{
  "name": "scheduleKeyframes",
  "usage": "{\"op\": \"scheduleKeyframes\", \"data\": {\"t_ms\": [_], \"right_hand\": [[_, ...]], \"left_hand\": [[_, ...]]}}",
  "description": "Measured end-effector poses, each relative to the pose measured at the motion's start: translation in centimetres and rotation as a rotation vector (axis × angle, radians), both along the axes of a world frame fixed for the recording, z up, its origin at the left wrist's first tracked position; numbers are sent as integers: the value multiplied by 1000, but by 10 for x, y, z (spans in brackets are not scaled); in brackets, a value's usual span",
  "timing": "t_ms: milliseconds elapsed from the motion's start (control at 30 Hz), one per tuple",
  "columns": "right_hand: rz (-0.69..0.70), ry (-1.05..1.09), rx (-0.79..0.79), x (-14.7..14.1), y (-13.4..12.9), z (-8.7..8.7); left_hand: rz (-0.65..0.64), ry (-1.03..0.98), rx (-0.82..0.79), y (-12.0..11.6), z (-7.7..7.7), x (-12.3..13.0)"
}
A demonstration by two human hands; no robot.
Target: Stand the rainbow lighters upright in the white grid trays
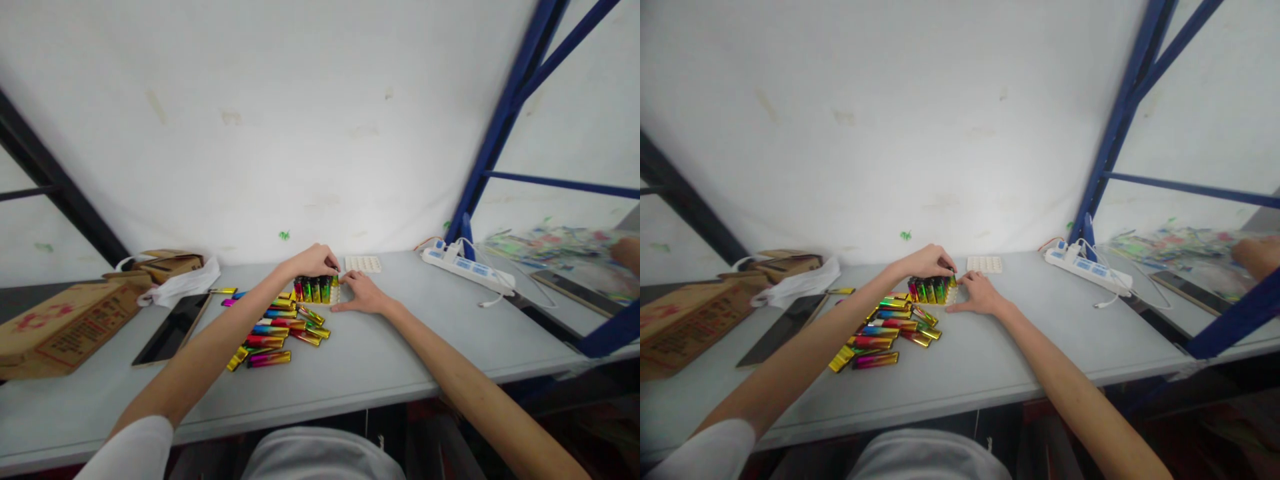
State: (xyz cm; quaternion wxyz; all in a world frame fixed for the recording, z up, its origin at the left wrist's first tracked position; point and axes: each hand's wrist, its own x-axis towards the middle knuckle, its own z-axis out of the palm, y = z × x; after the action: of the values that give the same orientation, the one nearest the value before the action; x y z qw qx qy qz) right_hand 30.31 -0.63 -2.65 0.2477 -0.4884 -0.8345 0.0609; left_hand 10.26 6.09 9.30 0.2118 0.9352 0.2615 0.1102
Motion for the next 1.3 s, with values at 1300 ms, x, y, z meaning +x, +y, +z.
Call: {"op": "scheduleKeyframes", "data": {"t_ms": [1300], "right_hand": [[53,269,-134,1,7,7]], "left_hand": [[330,140,190,-44,-59,-186]]}}
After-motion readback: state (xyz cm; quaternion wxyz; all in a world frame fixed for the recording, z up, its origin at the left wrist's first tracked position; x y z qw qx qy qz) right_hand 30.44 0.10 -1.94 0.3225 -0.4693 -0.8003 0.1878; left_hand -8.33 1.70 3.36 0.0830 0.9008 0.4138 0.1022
